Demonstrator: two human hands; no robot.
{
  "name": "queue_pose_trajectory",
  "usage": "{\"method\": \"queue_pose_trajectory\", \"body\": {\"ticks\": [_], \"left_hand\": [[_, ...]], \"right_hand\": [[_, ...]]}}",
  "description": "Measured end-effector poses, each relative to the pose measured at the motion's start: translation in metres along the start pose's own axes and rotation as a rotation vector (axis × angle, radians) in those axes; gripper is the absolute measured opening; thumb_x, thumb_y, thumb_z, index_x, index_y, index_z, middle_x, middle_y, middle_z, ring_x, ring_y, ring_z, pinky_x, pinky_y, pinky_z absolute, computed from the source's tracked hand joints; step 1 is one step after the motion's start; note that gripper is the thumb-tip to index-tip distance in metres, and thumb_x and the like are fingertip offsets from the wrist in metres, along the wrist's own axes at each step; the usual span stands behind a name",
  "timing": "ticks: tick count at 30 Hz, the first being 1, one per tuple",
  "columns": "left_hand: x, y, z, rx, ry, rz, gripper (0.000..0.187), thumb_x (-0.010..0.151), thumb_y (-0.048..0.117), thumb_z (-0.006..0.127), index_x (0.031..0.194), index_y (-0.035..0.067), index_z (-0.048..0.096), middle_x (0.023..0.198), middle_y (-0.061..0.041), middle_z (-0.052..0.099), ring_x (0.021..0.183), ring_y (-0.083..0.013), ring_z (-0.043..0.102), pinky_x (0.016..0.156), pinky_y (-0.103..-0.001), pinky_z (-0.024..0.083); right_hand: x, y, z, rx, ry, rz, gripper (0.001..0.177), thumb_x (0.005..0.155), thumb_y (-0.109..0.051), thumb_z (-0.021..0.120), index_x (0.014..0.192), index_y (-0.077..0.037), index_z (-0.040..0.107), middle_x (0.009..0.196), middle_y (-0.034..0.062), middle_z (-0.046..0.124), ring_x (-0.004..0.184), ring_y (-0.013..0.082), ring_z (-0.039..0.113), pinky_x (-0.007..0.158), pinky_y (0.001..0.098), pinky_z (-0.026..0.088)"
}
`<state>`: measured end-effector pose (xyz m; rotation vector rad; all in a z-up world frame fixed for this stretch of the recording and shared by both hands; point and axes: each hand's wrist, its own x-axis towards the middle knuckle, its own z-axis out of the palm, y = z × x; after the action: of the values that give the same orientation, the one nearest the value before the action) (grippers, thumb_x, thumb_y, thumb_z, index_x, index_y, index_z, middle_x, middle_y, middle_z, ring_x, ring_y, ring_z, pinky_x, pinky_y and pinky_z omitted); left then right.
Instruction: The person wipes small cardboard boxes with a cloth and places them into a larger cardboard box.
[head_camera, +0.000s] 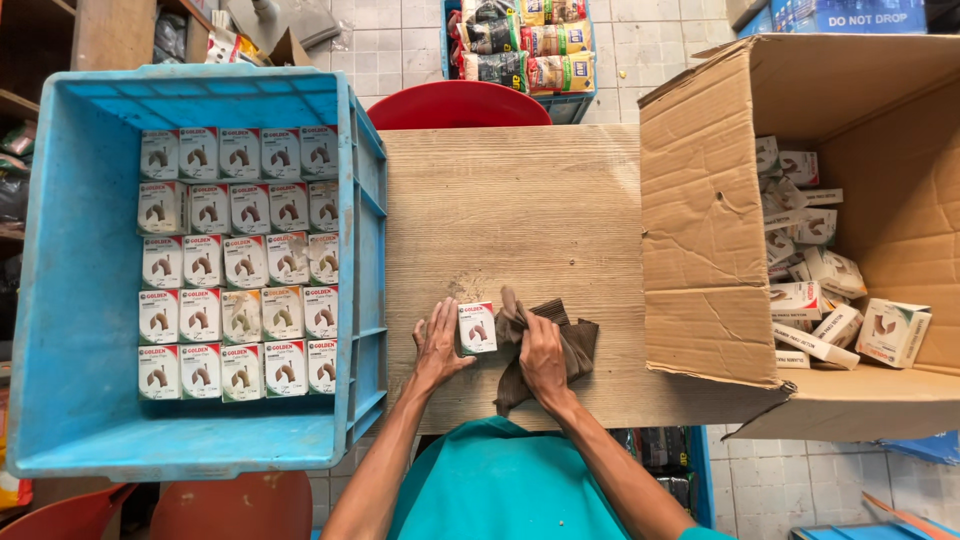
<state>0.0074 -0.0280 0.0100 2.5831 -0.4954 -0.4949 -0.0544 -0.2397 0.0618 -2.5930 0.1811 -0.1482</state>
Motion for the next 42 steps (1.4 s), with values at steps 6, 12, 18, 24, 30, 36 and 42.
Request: {"method": "queue_pose_trajectory", "body": {"ticks": [6, 12, 18, 24, 30, 36, 42], "left_hand": [[0.0, -0.004, 0.003, 0.124, -0.004, -0.004, 0.085, 0.064, 0.035, 0.087, 0.138, 0.016, 0.05, 0.154, -0.002, 0.041, 0.148, -0.0194, 0.027, 0.113, -0.056, 0.019], [0.001, -0.002, -0.007, 0.103, -0.048, -0.032, 0.107, 0.063, 0.043, 0.085, 0.154, 0.027, 0.03, 0.162, 0.0, 0.026, 0.149, -0.0236, 0.022, 0.112, -0.06, 0.02], [0.002, -0.005, -0.009, 0.108, -0.059, -0.05, 0.106, 0.063, 0.047, 0.085, 0.153, 0.028, 0.032, 0.163, 0.0, 0.025, 0.15, -0.0245, 0.022, 0.113, -0.061, 0.02], [0.002, -0.003, -0.014, 0.066, -0.049, -0.042, 0.105, 0.062, 0.042, 0.086, 0.152, 0.03, 0.034, 0.163, -0.003, 0.025, 0.149, -0.0271, 0.023, 0.112, -0.063, 0.021], [0.003, -0.01, -0.007, 0.104, -0.058, -0.041, 0.104, 0.064, 0.045, 0.084, 0.153, 0.032, 0.032, 0.163, -0.002, 0.024, 0.15, -0.0261, 0.023, 0.111, -0.063, 0.022], [0.002, -0.006, -0.008, 0.083, -0.047, -0.039, 0.106, 0.063, 0.044, 0.085, 0.153, 0.031, 0.032, 0.163, -0.003, 0.024, 0.149, -0.0265, 0.023, 0.111, -0.063, 0.022], [0.003, -0.01, -0.001, 0.129, -0.044, -0.049, 0.102, 0.066, 0.051, 0.081, 0.153, 0.031, 0.031, 0.163, -0.002, 0.024, 0.149, -0.0253, 0.023, 0.112, -0.063, 0.022]], "right_hand": [[0.008, -0.019, 0.072, -0.036, 0.031, -0.377, 0.043, 0.093, -0.01, 0.058, 0.135, -0.005, 0.053, 0.124, 0.0162, 0.053, 0.107, 0.0326, 0.055, 0.094, 0.0387, 0.048], [0.004, 0.017, 0.064, -0.116, -0.027, -0.504, 0.04, 0.09, -0.004, 0.052, 0.129, -0.007, 0.059, 0.118, 0.0124, 0.057, 0.104, 0.0285, 0.057, 0.093, 0.0344, 0.049], [0.02, -0.009, 0.09, -0.051, 0.039, -0.478, 0.046, 0.087, -0.003, 0.053, 0.133, -0.005, 0.056, 0.119, 0.0136, 0.054, 0.103, 0.0285, 0.055, 0.092, 0.0364, 0.049], [-0.001, 0.033, 0.071, -0.136, -0.014, -0.494, 0.042, 0.087, -0.004, 0.053, 0.127, -0.01, 0.061, 0.113, 0.0095, 0.057, 0.1, 0.0266, 0.058, 0.085, 0.0334, 0.052], [0.012, -0.009, 0.109, -0.057, 0.05, -0.497, 0.042, 0.093, -0.031, 0.058, 0.127, -0.007, 0.061, 0.111, 0.0137, 0.056, 0.102, 0.0306, 0.057, 0.088, 0.0382, 0.052], [0.005, 0.014, 0.077, -0.109, -0.032, -0.441, 0.036, 0.087, -0.005, 0.056, 0.122, -0.01, 0.063, 0.108, 0.008, 0.057, 0.1, 0.0259, 0.059, 0.08, 0.0323, 0.054], [0.0, -0.004, 0.092, -0.042, -0.068, -0.506, 0.042, 0.087, -0.004, 0.056, 0.127, -0.012, 0.061, 0.109, 0.0085, 0.057, 0.102, 0.0268, 0.057, 0.086, 0.0352, 0.051]]}}
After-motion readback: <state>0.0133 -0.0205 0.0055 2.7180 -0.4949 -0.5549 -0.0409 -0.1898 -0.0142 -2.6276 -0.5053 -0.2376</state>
